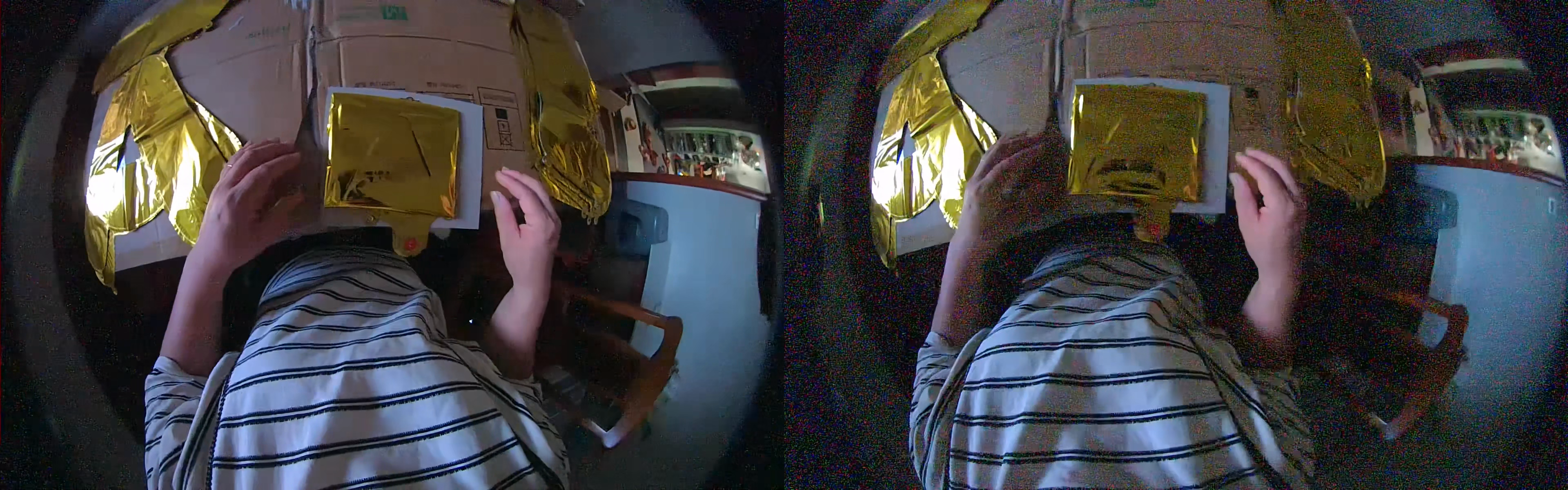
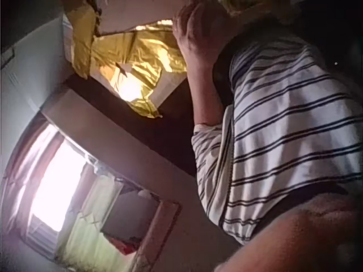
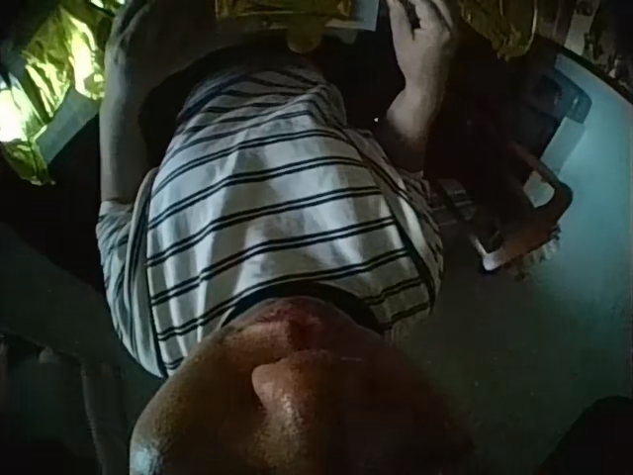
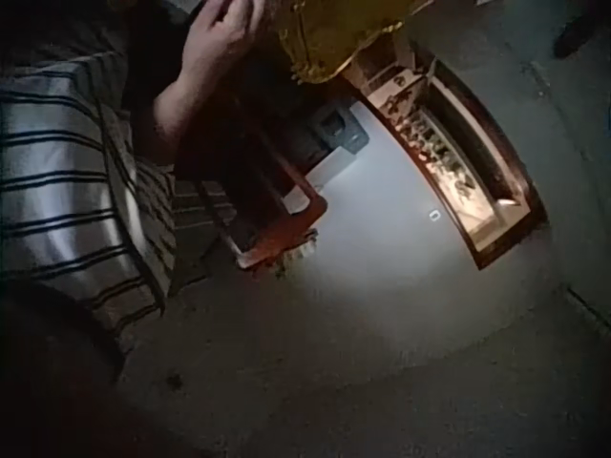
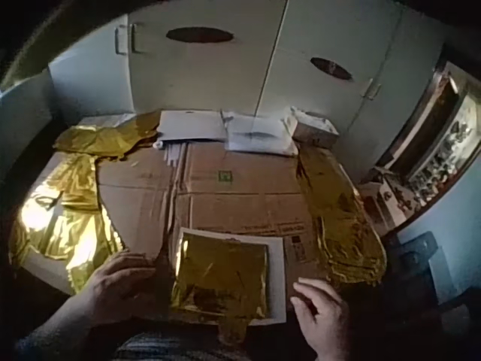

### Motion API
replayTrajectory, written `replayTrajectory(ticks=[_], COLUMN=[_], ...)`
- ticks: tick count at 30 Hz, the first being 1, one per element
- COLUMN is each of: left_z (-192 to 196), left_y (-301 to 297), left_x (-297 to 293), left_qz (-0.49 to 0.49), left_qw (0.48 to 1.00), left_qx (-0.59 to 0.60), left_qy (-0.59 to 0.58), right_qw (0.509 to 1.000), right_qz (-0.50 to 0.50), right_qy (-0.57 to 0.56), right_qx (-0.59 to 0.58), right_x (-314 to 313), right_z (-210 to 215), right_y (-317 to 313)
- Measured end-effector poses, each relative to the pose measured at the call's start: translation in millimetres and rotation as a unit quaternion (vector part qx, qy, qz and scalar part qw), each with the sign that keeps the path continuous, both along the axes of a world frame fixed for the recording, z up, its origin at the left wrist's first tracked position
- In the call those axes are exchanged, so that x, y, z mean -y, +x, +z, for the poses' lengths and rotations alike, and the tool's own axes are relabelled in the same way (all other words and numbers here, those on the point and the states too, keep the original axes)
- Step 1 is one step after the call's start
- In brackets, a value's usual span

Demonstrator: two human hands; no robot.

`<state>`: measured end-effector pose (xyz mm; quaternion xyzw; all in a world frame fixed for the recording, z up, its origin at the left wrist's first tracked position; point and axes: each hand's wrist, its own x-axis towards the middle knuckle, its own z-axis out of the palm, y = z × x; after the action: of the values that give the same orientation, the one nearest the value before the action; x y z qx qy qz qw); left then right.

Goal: Folding and flattening gold foil packaging items on a workbench.

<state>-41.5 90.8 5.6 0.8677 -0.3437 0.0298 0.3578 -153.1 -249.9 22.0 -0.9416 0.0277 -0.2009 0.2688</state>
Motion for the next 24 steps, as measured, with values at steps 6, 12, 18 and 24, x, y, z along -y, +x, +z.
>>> replayTrajectory(ticks=[6, 12, 18, 24], left_z=[10, 16, 8, 6], left_y=[5, 12, 17, 14], left_x=[26, 57, 71, 79], left_qz=[-0.049, -0.204, -0.263, -0.261], left_qw=[0.998, 0.967, 0.945, 0.945], left_qx=[0.036, 0.143, 0.164, 0.168], left_qy=[-0.004, 0.050, 0.105, 0.100], right_qw=[0.997, 0.983, 0.989, 0.994], right_qz=[-0.024, -0.036, -0.063, -0.089], right_qy=[0.066, 0.155, 0.130, 0.024], right_qx=[-0.031, -0.087, -0.040, -0.066], right_x=[-10, -34, -38, -42], right_z=[-1, -17, -25, -24], right_y=[-13, -42, -31, -21])
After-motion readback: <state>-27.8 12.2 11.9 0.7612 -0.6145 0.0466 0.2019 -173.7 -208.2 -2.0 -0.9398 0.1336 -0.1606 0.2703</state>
